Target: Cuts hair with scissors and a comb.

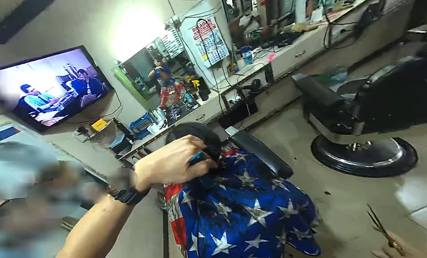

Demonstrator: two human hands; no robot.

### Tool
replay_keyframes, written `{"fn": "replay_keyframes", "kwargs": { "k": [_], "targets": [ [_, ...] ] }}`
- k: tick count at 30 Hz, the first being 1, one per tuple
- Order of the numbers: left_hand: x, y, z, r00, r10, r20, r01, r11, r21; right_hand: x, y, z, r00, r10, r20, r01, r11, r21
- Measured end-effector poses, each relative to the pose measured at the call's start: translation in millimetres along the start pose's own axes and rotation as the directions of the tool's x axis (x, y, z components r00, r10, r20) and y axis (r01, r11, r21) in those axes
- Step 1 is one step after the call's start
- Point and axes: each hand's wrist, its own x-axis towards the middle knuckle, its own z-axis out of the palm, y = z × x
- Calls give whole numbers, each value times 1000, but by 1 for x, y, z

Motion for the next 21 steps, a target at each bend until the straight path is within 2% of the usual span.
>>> {"fn": "replay_keyframes", "kwargs": {
  "k": [2, 7, 9, 13, 15, 18, 21],
  "targets": [
    [1, 1, 0, 1000, 0, -3, 0, 1000, 1, 4, 9, 1, 996, -14, 88, 0, 987, 160],
    [3, 2, 0, 1000, -4, 8, 4, 1000, -5, 24, 16, 3, 958, -256, 133, 153, 842, 517],
    [4, 4, 0, 1000, -12, 8, 12, 1000, -6, 22, -6, 10, 929, -354, 104, 248, 807, 535],
    [3, 7, 0, 1000, -17, 1, 17, 1000, -11, -7, -90, 23, 825, -546, 144, 464, 801, 379],
    [2, 8, -1, 1000, -19, -3, 19, 1000, -7, -18, -129, 31, 735, -644, 214, 556, 752, 353],
    [2, 10, -1, 1000, -24, -4, 24, 1000, 0, -31, -184, 40, 504, -780, 371, 719, 617, 321],
    [4, 12, -2, 1000, -25, 12, 25, 1000, 5, -39, -234, 46, 306, -832, 463, 863, 448, 234]
  ]
}}
